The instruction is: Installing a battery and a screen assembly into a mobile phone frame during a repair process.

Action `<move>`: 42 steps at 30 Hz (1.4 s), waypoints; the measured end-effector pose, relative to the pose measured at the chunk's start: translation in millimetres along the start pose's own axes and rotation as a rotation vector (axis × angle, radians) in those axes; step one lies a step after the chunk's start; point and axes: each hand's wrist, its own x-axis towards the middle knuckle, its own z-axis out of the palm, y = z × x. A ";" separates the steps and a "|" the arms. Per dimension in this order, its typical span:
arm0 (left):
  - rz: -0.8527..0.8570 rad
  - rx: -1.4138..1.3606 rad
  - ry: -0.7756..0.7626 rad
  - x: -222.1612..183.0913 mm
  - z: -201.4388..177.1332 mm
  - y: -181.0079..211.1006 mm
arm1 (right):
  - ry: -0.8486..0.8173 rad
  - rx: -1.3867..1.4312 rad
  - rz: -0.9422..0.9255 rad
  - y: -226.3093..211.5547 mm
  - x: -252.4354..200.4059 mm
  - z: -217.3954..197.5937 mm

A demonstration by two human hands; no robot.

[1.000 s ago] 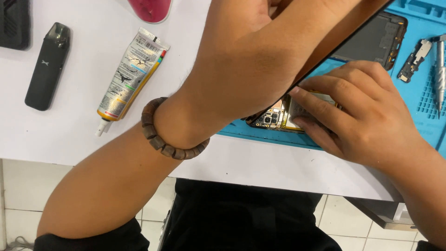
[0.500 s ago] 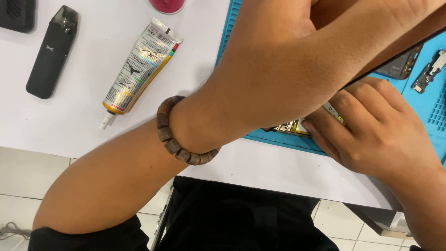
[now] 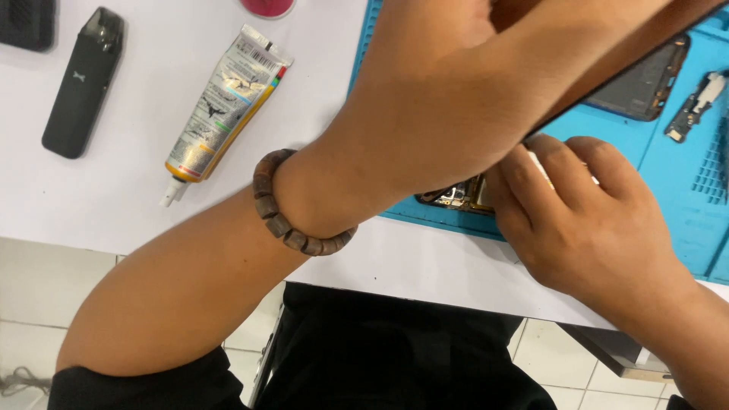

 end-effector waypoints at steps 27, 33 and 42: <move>0.572 -0.482 -0.125 -33.8 37.0 1.4 | 0.205 2.148 0.674 45.9 -47.6 19.7; 0.585 0.023 -0.231 -38.2 25.4 -1.4 | 0.237 2.171 0.709 80.3 -97.2 41.0; 0.943 0.977 -0.452 -42.1 13.7 -35.7 | 0.070 1.766 1.017 78.2 -94.2 45.4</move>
